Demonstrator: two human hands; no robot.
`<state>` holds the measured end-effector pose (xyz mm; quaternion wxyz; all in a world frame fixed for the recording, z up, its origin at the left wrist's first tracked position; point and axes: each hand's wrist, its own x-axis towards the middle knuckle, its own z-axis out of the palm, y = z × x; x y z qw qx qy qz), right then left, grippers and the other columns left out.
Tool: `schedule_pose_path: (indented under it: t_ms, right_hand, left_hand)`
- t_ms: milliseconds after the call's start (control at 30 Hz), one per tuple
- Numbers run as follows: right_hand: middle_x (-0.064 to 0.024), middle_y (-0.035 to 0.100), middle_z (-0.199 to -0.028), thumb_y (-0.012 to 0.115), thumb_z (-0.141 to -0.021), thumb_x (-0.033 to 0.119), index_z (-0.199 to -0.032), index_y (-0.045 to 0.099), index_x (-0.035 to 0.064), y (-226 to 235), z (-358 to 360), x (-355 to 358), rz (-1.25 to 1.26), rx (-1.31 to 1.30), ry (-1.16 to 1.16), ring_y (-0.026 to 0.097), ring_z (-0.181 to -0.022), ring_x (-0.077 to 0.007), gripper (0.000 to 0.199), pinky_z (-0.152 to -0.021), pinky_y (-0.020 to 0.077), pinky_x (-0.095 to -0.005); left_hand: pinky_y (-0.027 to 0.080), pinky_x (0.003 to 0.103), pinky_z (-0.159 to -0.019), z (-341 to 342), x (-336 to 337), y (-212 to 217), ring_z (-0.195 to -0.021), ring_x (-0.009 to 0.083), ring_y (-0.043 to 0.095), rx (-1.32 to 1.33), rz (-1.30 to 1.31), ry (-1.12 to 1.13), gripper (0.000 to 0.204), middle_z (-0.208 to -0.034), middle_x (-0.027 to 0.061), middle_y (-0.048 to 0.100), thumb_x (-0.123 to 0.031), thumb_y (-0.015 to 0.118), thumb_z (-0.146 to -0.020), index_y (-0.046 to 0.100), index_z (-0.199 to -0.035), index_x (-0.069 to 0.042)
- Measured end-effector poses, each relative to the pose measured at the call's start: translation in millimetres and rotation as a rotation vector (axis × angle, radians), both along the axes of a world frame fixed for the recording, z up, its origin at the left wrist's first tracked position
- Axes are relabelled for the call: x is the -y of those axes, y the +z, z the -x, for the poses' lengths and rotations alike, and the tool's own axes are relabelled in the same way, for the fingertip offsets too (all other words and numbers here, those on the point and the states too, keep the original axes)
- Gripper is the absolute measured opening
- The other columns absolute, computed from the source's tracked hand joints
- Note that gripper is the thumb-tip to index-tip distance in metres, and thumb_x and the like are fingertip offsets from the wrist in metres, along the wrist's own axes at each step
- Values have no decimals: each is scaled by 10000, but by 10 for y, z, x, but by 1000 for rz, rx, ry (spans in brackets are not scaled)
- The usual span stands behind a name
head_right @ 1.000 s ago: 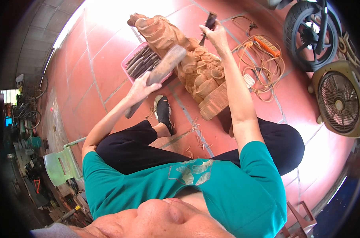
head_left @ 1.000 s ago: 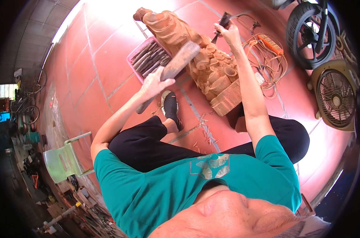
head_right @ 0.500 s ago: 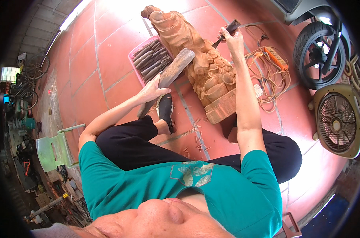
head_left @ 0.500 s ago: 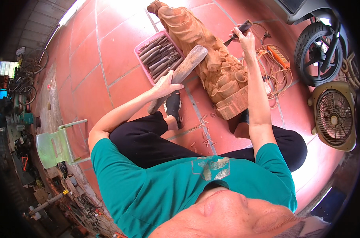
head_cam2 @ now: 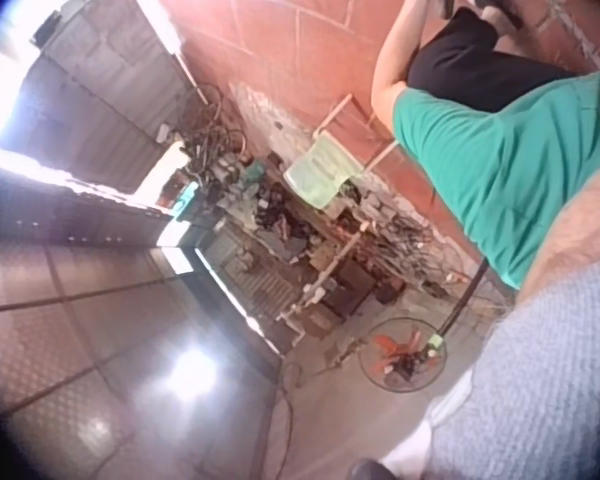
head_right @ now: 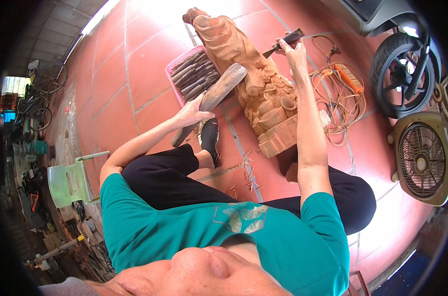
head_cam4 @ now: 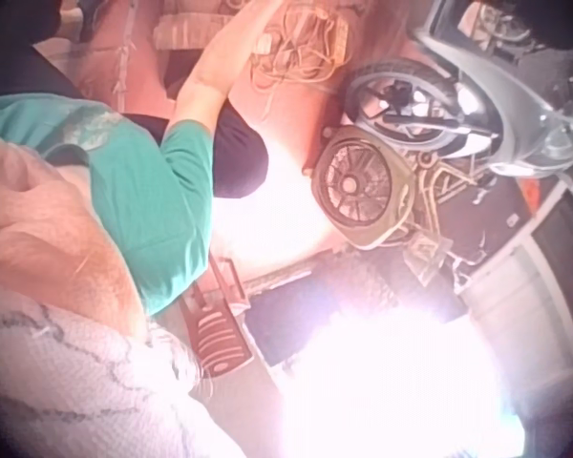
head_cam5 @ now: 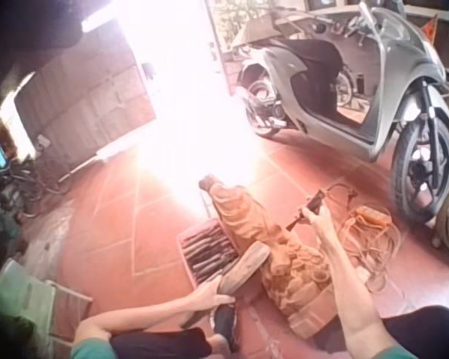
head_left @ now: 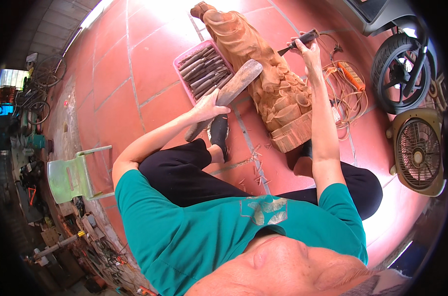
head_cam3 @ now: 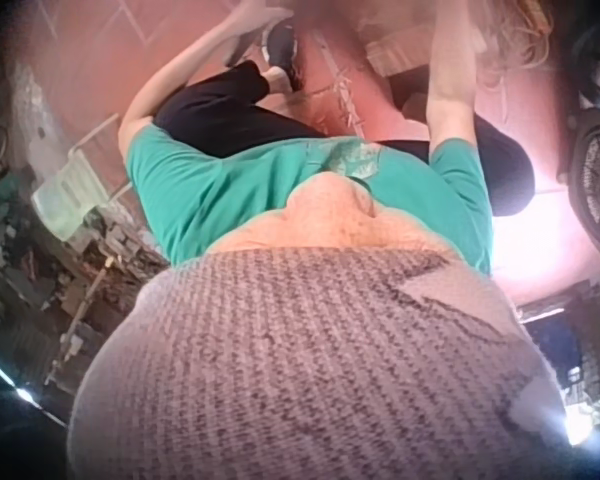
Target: The person carves a wooden sculpture using a chisel and mallet. They repeatedly strike the chisel to shape the wood, occasionally adjusting the tool and the piece.
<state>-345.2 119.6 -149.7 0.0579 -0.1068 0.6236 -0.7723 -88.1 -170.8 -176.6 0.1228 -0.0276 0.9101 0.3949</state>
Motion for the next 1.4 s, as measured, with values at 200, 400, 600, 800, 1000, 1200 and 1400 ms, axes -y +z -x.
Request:
schedule_pose_path:
  t_ms: [200,400,600,800,1000,1200,1400]
  right_hand:
    - [-166,679,-1114,643,-977,28,-1264,498,-37,3,-76,77,8,-55,66,729,-994,-293,328,-865,621,-386]
    - [-120,693,-967,731,-920,28,-1055,565,-9,51,-190,154,45,-119,119,735,-915,-252,217,-807,622,-361]
    - [-75,701,-953,784,-874,22,-986,618,28,209,-372,246,70,-151,191,702,-943,-178,200,-865,590,-326]
    - [-58,702,-974,780,-872,-9,-1110,581,52,198,-443,424,31,-268,195,680,-976,-130,316,-915,564,-308]
    - [-66,696,-1012,794,-877,25,-1157,549,49,70,-403,526,-123,-314,144,687,-947,-134,373,-872,576,-298]
    - [-84,693,-995,813,-858,25,-1154,541,24,6,-345,676,-128,-289,97,693,-920,-149,402,-838,588,-295]
    - [-101,692,-979,831,-829,23,-1142,554,19,-49,-337,789,-109,-241,43,706,-840,-176,417,-775,626,-317]
  left_hand:
    - [483,493,-872,8,21,-43,-987,437,645,-16,21,-17,667,-1011,311,643,-444,784,-774,477,-1107,46]
    - [491,501,-873,36,-9,88,-991,442,649,71,80,-26,684,-1026,323,639,-437,774,-787,464,-1154,49]
    - [485,491,-909,-103,-32,80,-1031,422,640,55,18,13,708,-1079,301,644,-417,771,-787,483,-1235,50]
    - [480,456,-971,-218,-99,-354,-1110,396,640,-90,-132,94,729,-1154,257,669,-344,770,-774,489,-1355,-6]
    - [500,396,-770,-432,-162,-840,-821,257,628,47,-358,220,576,-938,165,662,-266,758,-778,553,-1254,-17]
    - [487,361,-791,-584,-296,-797,-851,219,598,55,-517,248,560,-937,97,620,-238,778,-768,569,-1229,1]
    - [482,362,-781,-632,-270,-875,-842,202,584,75,-555,209,517,-909,92,609,-226,766,-779,568,-1185,26]
